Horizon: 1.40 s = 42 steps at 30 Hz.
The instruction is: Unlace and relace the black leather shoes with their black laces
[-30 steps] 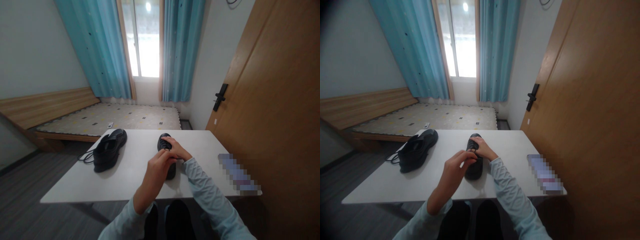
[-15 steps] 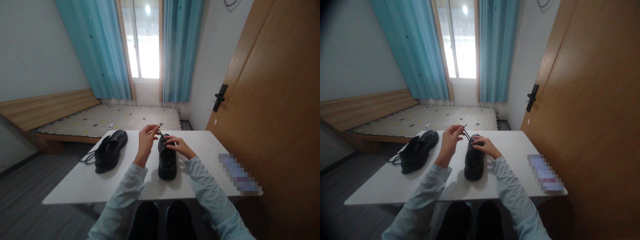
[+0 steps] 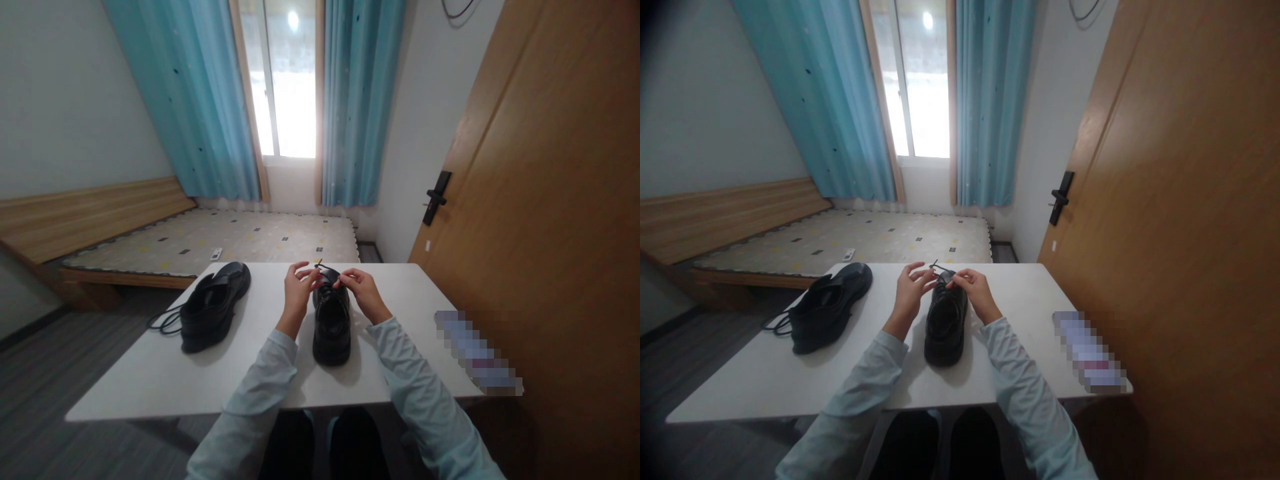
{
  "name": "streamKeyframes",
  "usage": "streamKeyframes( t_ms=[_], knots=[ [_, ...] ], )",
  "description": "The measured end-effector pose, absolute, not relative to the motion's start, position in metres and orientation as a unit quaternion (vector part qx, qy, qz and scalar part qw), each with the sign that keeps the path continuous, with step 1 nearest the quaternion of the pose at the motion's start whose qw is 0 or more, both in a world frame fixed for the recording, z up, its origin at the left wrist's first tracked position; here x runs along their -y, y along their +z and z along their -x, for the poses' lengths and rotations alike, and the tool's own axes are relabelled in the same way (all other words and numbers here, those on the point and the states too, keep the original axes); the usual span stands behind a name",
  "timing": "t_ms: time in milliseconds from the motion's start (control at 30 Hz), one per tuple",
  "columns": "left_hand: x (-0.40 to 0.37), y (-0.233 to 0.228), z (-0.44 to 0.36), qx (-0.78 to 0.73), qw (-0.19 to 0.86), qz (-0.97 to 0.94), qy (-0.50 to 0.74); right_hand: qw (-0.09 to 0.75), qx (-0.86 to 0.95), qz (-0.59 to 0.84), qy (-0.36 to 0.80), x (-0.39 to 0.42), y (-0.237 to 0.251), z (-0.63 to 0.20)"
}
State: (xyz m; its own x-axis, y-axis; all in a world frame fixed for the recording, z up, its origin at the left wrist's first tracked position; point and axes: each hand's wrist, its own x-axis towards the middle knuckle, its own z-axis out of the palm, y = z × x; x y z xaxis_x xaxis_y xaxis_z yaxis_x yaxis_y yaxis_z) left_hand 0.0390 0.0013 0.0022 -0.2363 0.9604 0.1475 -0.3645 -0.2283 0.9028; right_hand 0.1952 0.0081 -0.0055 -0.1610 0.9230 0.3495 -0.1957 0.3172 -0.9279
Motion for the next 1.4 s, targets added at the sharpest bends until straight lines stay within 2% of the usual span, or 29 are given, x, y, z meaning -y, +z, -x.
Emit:
streamKeyframes(
  t_ms=[300, 433, 567, 867, 1000, 1133, 1400],
  knots=[
    [-0.006, -0.003, -0.033, -0.417, 0.484, -0.288, 0.713, 0.582, 0.513, 0.253, 0.578, -0.003, -0.008, -0.183],
    [-0.002, 0.003, -0.032, -0.359, 0.412, -0.370, 0.751, 0.578, 0.550, 0.286, 0.530, -0.003, -0.009, -0.183],
    [0.009, 0.010, -0.036, -0.333, 0.352, -0.510, 0.711, 0.555, 0.591, 0.315, 0.494, -0.001, -0.008, -0.183],
    [0.017, 0.013, -0.038, -0.401, 0.182, -0.630, 0.640, 0.454, 0.679, 0.287, 0.501, 0.005, 0.002, -0.187],
    [0.016, 0.011, -0.038, -0.428, 0.196, -0.589, 0.657, 0.436, 0.685, 0.287, 0.508, 0.007, 0.008, -0.192],
    [0.012, 0.008, -0.038, -0.449, 0.230, -0.560, 0.657, 0.452, 0.670, 0.286, 0.514, 0.008, 0.008, -0.191],
    [0.009, 0.004, -0.040, -0.398, 0.398, -0.562, 0.606, 0.539, 0.608, 0.298, 0.501, 0.003, 0.007, -0.188]
  ],
)
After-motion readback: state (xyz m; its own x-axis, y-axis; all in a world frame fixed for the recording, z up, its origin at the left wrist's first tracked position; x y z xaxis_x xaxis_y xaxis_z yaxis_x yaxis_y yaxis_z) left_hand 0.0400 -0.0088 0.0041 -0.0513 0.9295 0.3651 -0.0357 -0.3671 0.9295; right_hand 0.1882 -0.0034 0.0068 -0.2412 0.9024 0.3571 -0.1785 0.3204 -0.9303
